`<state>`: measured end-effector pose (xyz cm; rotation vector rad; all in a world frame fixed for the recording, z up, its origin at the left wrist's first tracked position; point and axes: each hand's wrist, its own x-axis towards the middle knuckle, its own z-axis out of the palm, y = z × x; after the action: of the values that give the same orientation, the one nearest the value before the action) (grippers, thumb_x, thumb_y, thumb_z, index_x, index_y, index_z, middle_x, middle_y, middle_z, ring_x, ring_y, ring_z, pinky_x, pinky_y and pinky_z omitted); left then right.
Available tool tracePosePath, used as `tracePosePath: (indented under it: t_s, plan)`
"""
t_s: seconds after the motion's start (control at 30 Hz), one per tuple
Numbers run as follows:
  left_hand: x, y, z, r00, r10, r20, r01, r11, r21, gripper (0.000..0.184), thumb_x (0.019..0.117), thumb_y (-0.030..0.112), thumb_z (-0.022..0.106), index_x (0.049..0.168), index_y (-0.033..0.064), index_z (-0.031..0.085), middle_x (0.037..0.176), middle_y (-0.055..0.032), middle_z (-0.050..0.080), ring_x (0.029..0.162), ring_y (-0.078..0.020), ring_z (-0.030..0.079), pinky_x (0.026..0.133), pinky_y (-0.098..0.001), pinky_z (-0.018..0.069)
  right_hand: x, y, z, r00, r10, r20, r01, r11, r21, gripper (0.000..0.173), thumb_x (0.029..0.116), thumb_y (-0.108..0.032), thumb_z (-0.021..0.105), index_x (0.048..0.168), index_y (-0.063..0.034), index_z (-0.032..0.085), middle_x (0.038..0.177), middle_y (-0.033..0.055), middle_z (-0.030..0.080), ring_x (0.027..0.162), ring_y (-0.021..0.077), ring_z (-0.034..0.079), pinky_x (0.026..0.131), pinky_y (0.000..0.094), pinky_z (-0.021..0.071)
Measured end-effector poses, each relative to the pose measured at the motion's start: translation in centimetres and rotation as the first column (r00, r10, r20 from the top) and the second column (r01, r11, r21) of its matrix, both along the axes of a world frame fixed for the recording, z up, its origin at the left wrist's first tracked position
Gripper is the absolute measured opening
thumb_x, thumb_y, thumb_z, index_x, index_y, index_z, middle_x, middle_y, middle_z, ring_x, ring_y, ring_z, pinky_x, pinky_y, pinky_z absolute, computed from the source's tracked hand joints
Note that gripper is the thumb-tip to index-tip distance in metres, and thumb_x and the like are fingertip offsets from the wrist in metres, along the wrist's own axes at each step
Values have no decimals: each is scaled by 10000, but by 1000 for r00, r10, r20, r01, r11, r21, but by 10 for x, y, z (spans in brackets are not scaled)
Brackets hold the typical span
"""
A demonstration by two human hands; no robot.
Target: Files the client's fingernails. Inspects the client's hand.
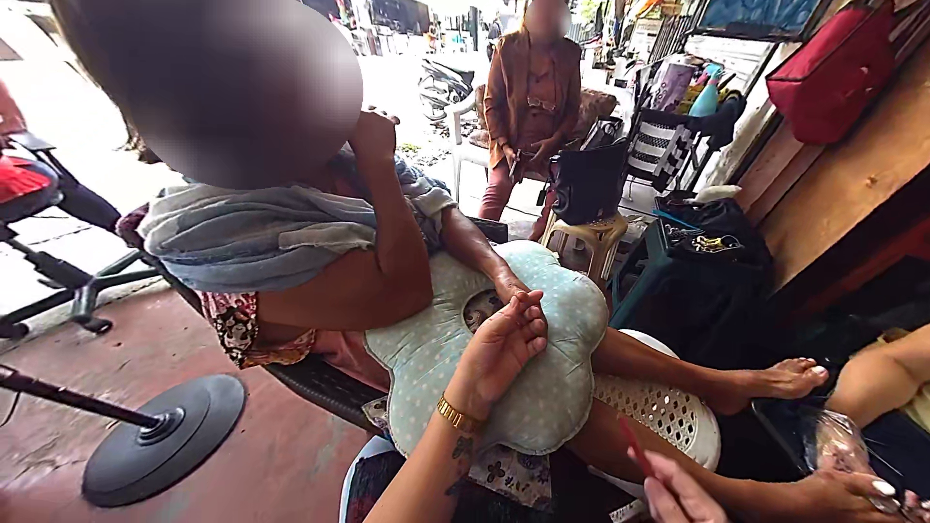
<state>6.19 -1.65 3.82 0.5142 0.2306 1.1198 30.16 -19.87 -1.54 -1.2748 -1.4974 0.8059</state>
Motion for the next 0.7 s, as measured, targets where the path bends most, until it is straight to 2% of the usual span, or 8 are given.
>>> tracePosePath:
  t_s: [0.1, 0.2, 0.3, 0.37, 0.43, 0.57, 0.63, 0.7]
  plan:
    - [-2, 1, -7, 999, -17, 30, 17, 1000, 4, 401, 1116, 253, 319, 1132, 47, 663, 934, -78, 693, 820, -171, 697, 741, -316, 605, 2, 42, 36, 965, 46, 257, -111, 964, 241, 337, 1062, -93, 504, 1358, 22, 616, 951, 64, 749, 654, 40, 625, 585, 198, 534]
    - [-1, -1, -10, 1000, 5, -3, -5, 1000, -13, 311, 1101, 167, 389, 1121, 17, 661, 891, -76, 686, 774, -155, 693, 711, -296, 605, -27, 89, 68, 851, -198, 487, -90, 858, 505, 358, 1067, -240, 515, 1376, -155, 675, 785, 5, 726, 571, 93, 627, 511, 272, 518]
    - [0, -1, -6, 999, 14, -42, -13, 1000, 11, 299, 1097, 139, 384, 1133, 14, 653, 895, -71, 687, 766, -143, 688, 697, -280, 599, -60, 116, 91, 767, -294, 570, -110, 815, 569, 272, 1006, -167, 522, 1208, -48, 660, 679, 2, 658, 531, 135, 603, 486, 306, 500]
    - [0, -5, -4, 996, 26, -88, -25, 1000, 11, 300, 1097, 123, 362, 1114, 25, 645, 897, -58, 689, 768, -131, 687, 699, -273, 596, -71, 124, 96, 749, -262, 608, -166, 815, 555, 192, 1015, -211, 547, 1059, -78, 679, 688, -1, 665, 558, 118, 612, 508, 274, 503]
    - [0, -6, -5, 995, 31, -100, -31, 1000, -3, 307, 1101, 119, 349, 1082, 19, 638, 875, -57, 678, 753, -132, 683, 692, -273, 597, -68, 129, 95, 720, -295, 628, -143, 823, 550, 240, 1004, -273, 591, 972, -100, 754, 693, 36, 693, 580, 177, 660, 508, 359, 508]
    - [2, -5, -7, 996, 29, -84, -28, 1000, 5, 300, 1105, 142, 368, 1045, 12, 631, 831, -60, 645, 710, -126, 656, 653, -253, 579, -30, 122, 112, 689, -466, 555, 77, 809, 583, 247, 1012, -228, 621, 1001, -21, 755, 807, 117, 732, 648, 189, 677, 577, 364, 548]
    - [3, -6, -7, 995, 35, -96, -35, 999, 0, 288, 1103, 140, 372, 1039, 15, 624, 832, -58, 637, 707, -120, 650, 652, -245, 576, -25, 117, 117, 730, -449, 514, 44, 782, 621, 233, 997, -212, 659, 985, -5, 765, 819, 121, 734, 677, 129, 660, 619, 257, 533]
    - [4, -6, -6, 993, 41, -115, -42, 999, -10, 278, 1103, 133, 373, 1038, 13, 615, 830, -58, 638, 705, -115, 652, 650, -238, 575, -35, 115, 118, 720, -386, 577, -66, 789, 610, 218, 984, -250, 674, 955, -74, 799, 817, 96, 742, 713, 146, 675, 643, 278, 528]
